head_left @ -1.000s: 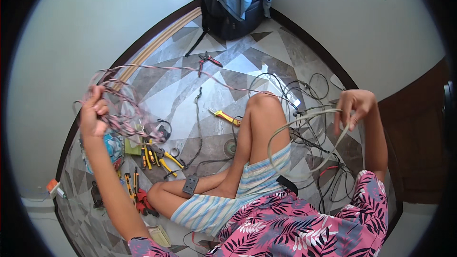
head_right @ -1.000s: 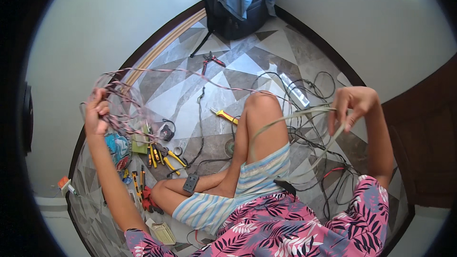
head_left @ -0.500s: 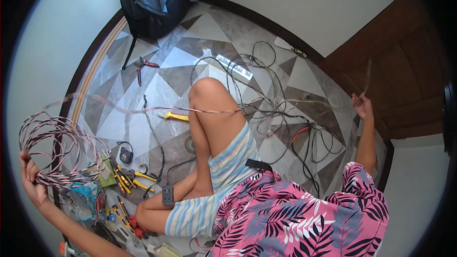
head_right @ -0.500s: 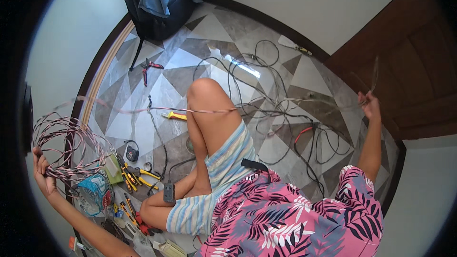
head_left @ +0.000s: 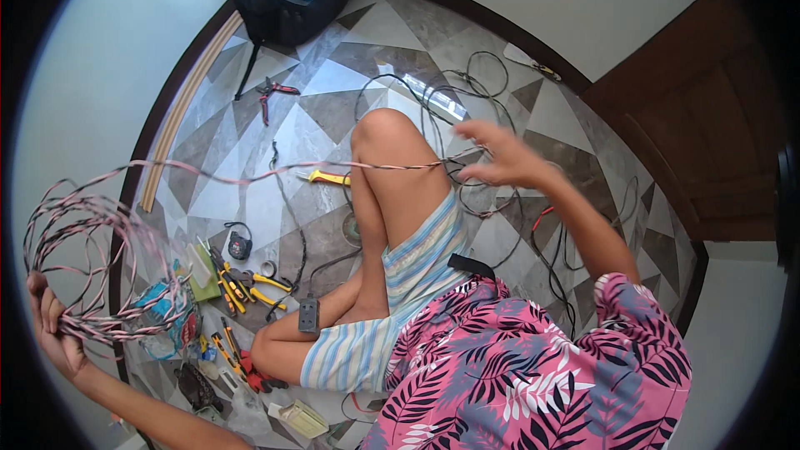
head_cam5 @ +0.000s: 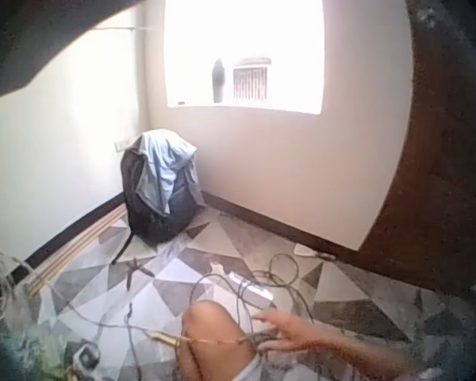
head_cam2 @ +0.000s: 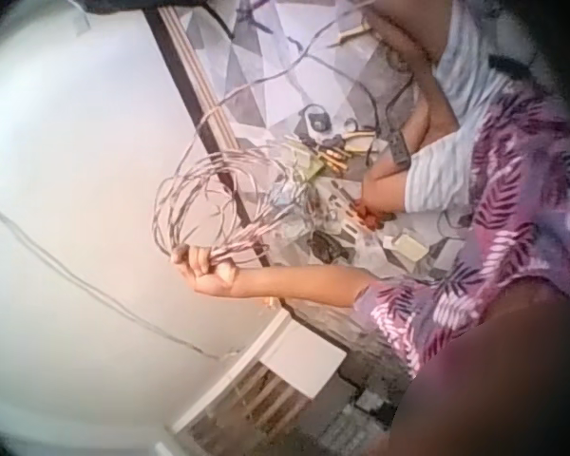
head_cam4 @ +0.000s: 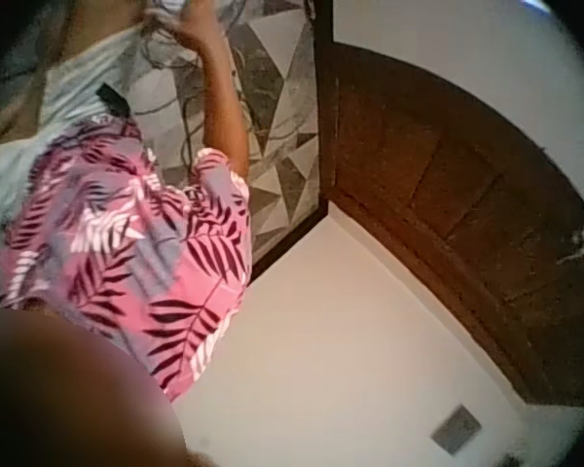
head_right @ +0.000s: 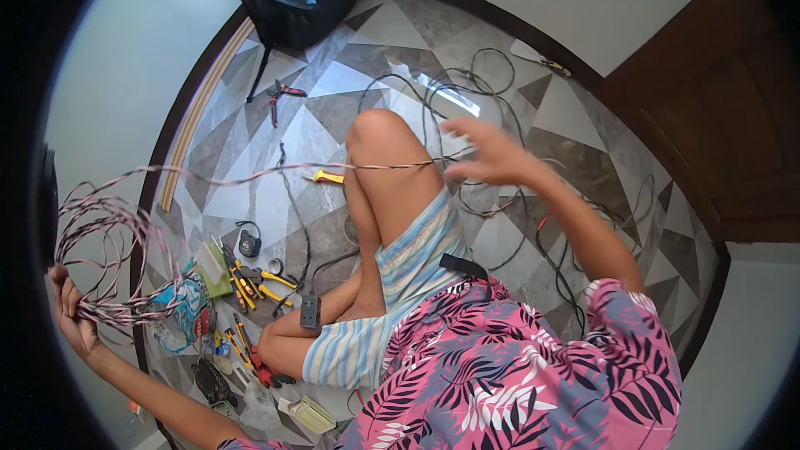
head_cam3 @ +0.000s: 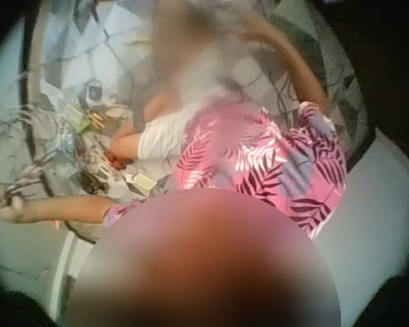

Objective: Stripping and preparing electrical wires to be connected to a multi-socket power outlet.

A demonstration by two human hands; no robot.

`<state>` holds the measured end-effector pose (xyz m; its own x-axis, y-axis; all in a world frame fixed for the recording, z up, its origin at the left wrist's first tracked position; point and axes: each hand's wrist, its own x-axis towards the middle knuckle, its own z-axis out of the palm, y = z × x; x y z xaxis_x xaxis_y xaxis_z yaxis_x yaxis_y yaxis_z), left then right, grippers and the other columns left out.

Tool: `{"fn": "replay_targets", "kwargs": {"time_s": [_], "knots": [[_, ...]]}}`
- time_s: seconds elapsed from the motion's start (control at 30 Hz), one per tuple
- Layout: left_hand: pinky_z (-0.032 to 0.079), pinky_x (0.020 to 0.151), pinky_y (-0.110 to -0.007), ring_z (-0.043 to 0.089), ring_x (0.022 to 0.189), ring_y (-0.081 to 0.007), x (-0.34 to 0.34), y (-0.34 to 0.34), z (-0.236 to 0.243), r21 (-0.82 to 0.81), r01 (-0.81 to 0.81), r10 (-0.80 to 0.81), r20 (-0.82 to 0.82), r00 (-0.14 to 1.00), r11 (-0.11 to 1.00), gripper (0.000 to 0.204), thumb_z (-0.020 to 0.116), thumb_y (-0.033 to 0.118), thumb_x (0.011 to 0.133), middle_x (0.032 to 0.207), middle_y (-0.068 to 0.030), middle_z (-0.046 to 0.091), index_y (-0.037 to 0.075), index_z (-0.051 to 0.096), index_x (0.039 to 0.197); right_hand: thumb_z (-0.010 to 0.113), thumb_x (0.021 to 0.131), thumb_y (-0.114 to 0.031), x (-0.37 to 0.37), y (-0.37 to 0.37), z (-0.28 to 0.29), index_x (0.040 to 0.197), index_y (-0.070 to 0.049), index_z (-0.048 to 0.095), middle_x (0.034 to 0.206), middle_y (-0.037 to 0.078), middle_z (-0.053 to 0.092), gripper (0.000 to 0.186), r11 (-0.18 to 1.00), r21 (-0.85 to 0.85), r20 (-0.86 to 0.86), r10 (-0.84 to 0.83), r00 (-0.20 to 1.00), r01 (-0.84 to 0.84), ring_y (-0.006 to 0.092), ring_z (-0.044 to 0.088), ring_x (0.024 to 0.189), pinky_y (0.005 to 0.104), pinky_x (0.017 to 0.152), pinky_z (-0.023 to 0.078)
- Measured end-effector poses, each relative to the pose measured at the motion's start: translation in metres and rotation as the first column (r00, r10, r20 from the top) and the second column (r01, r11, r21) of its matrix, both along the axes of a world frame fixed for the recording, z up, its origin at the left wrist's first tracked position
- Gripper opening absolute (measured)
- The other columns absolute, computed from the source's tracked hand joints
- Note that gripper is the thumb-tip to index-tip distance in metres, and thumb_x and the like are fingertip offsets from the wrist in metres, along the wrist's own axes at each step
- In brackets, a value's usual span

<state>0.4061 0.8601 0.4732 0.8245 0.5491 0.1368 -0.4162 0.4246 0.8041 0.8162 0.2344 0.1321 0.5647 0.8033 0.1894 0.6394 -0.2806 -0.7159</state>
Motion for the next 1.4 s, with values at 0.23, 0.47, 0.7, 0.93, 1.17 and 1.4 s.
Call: {"fn": "replay_targets", "kwargs": {"time_s": [0.23, 0.47, 0.7, 0.93, 1.17, 1.4], "knots": [[0.033, 0.051, -0.024, 0.031, 0.055, -0.0098, -0.052, -0.012, 0.001, -0.202, 0.053, -0.033, 0.099, 0.995, 0.978, 0.014, 0.034, 0.008, 0.107, 0.100, -0.0082, 0.047, -0.003, 0.042, 0.110, 0.070, 0.088, -0.015, 0.026, 0.031, -0.004, 0.105, -0.001, 0.061, 0.105, 0.011, 0.067, 0.024, 0.949, -0.274, -0.366, 0.047, 0.929, -0.156, 0.0192, 0.065, 0.096, 0.0324, 0.080, 0.050], [0.038, 0.054, -0.022, 0.035, 0.057, -0.0092, -0.019, -0.027, -0.014, -0.063, -0.042, 0.047, 0.076, 0.996, 0.997, 0.016, 0.034, 0.009, 0.107, 0.097, -0.0083, 0.048, -0.004, 0.043, 0.107, 0.076, 0.078, -0.006, -0.011, 0.065, 0.004, 0.095, -0.002, 0.063, 0.106, 0.011, 0.065, 0.021, 0.959, 0.117, -0.042, 0.263, 0.964, -0.257, 0.0212, 0.060, 0.082, 0.0335, 0.077, 0.049], [0.039, 0.054, -0.021, 0.037, 0.058, -0.0080, -0.014, -0.049, -0.015, -0.231, -0.028, 0.050, 0.092, 0.994, 0.973, 0.015, 0.036, 0.009, 0.107, 0.096, -0.0082, 0.049, -0.004, 0.045, 0.106, 0.060, 0.083, 0.011, -0.011, 0.095, 0.069, 0.089, 0.004, 0.068, 0.076, 0.006, 0.068, 0.013, 0.899, 0.437, 0.067, -0.067, 0.995, 0.031, 0.0090, 0.061, 0.068, 0.0263, 0.063, 0.051], [0.049, 0.059, -0.020, 0.059, 0.065, -0.0121, 0.106, -0.180, -0.065, 0.382, -0.230, 0.338, -0.244, 0.909, 0.895, 0.028, 0.059, 0.013, 0.097, 0.083, -0.0059, 0.061, -0.002, 0.049, 0.118, 0.074, 0.081, -0.011, -0.047, 0.173, 0.211, 0.080, -0.003, 0.073, 0.067, 0.010, 0.064, 0.009, 0.804, -0.125, 0.455, 0.567, 0.687, -0.581, 0.0257, 0.061, 0.057, 0.0363, 0.053, 0.047], [0.035, 0.045, -0.019, 0.046, 0.052, -0.0059, 0.172, -0.238, -0.099, 0.111, -0.043, 0.088, -0.448, 0.890, 0.993, 0.031, 0.057, 0.008, 0.094, 0.081, -0.0013, 0.058, 0.005, 0.052, 0.124, 0.078, 0.082, -0.028, -0.063, 0.284, 0.252, 0.068, 0.000, 0.062, 0.054, 0.008, 0.055, 0.035, 0.811, 0.212, 0.383, 0.444, 0.810, -0.545, 0.0189, 0.053, 0.045, 0.0323, 0.046, 0.041], [0.028, 0.042, -0.016, 0.030, 0.050, 0.0000, 0.091, -0.129, -0.054, -0.306, 0.197, -0.194, 0.042, 0.980, 0.931, 0.031, 0.044, 0.004, 0.101, 0.084, -0.0004, 0.050, -0.001, 0.045, 0.131, 0.076, 0.087, -0.032, 0.028, 0.232, 0.164, 0.076, -0.004, 0.059, 0.057, -0.005, 0.050, 0.035, 0.714, 0.239, -0.474, 0.677, 0.563, -0.658, 0.0035, 0.044, 0.047, 0.0214, 0.042, 0.033]]}}
